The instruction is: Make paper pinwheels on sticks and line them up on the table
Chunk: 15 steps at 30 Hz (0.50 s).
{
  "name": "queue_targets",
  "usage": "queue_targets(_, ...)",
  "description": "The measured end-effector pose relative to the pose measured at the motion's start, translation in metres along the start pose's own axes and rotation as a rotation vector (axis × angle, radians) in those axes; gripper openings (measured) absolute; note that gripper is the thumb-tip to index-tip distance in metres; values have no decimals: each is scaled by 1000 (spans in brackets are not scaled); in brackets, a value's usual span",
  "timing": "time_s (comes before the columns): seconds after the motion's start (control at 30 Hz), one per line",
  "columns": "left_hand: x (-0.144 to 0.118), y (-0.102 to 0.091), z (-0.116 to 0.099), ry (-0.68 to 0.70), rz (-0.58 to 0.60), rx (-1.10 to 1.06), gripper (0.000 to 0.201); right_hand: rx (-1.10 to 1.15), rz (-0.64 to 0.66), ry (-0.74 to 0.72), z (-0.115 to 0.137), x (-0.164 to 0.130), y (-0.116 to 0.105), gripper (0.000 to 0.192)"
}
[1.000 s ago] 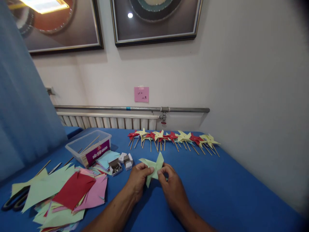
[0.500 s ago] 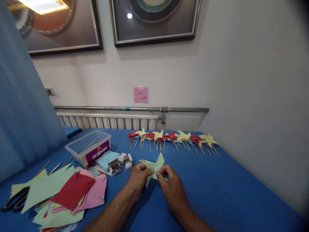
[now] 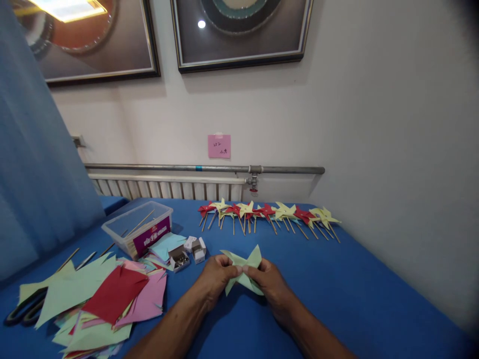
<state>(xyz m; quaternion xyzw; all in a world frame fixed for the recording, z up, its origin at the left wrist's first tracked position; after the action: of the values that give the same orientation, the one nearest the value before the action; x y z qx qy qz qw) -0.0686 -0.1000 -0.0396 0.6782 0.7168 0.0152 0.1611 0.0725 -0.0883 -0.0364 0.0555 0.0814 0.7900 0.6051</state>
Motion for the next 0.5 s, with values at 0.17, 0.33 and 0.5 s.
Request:
queue_targets(0.17, 0, 1, 0, -6, 23, 20, 40, -81, -36, -8, -8, 8, -6, 40)
queue_targets(0.33, 0, 4, 2, -3, 16, 45, 36, -185, -68, -54, -17, 15, -12, 38)
queue_targets(0.5, -2, -2, -14, 64, 30, 322, 28, -275, -113, -62, -26, 19, -16, 38)
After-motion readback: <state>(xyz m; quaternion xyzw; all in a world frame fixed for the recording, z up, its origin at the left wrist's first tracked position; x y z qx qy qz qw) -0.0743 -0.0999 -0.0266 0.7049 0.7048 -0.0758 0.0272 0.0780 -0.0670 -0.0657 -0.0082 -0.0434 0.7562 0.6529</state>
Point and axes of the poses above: each hand's wrist, its own x-axis towards the middle knuckle, its own y-axis out of the palm, z = x × y, the point moved 5 cm from there along x, towards the middle knuckle, and after that the axes turned 2 degrees about -y, right-handed, at the moved point
